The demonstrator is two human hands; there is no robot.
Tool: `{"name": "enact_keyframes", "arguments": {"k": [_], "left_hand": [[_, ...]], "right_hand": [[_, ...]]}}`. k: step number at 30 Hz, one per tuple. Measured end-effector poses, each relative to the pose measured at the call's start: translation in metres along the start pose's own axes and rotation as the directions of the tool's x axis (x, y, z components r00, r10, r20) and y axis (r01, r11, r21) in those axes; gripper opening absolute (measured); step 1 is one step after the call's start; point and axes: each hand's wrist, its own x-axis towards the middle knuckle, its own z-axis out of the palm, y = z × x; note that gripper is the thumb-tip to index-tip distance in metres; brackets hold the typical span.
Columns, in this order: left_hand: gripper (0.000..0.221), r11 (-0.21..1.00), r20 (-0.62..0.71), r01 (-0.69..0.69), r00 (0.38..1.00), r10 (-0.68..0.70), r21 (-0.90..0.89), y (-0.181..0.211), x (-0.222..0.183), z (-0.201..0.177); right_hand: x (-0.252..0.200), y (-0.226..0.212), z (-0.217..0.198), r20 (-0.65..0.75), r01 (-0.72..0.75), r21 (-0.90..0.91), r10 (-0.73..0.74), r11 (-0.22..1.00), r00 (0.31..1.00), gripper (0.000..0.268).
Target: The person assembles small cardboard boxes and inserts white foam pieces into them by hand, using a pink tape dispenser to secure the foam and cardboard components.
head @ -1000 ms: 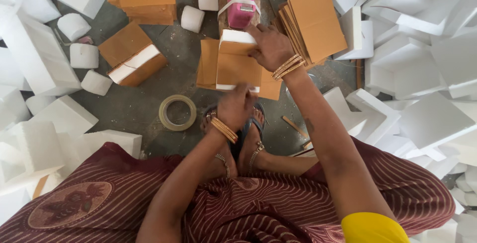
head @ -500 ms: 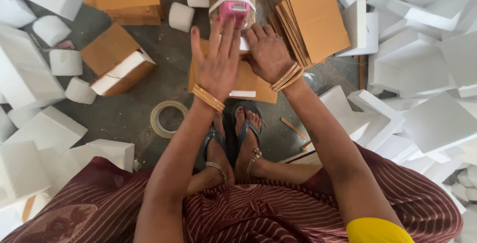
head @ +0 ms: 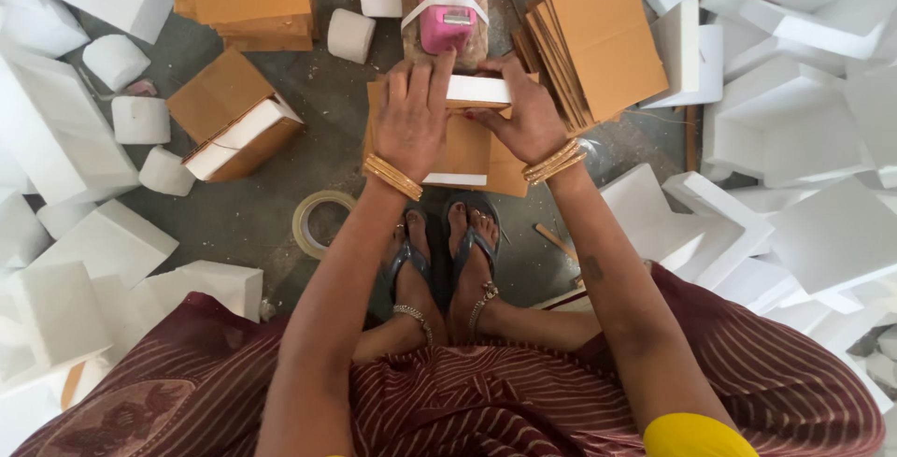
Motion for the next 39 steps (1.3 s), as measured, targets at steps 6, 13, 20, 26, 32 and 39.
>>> {"name": "enact_keyframes", "arguments": {"k": [6,13,20,26,32,39], "left_hand": [[0.068,0.999,0.190,0.044,0.981,-0.037,-0.032,-0.017,0.007,-0.010],[0.054,1.000,0.204,0.015,0.979,-0.018,0.013,-0.029,0.010,0.007],[0.057,0.999,0.220,0.051,0.974,-0.051,0.004,-0.031,0.018,0.013],[0.052,1.000,0.204,0.020,0.979,-0.016,-0.019,-0.030,0.012,0.010],[0.047,0.998,0.189,-0.007,0.982,0.019,-0.062,-0.033,0.012,0.008],[0.049,0.989,0.198,-0.068,0.976,0.094,-0.132,-0.033,0.011,-0.001]], "right_hand": [[0.004,0.001,-0.001,0.079,0.053,-0.015,-0.051,0.998,0.996,0.061],[0.046,0.036,-0.038,0.511,-0.358,0.532,0.046,0.768,0.858,0.085],[0.059,0.047,-0.041,0.453,-0.387,0.741,0.016,0.549,0.891,0.072],[0.066,0.054,-0.040,0.333,-0.490,0.666,0.363,0.562,0.870,0.042],[0.119,0.060,0.000,0.228,-0.583,0.258,0.538,0.770,0.811,0.035],[0.038,0.006,-0.006,-0.008,-0.194,0.234,0.202,0.953,0.979,0.012]]}}
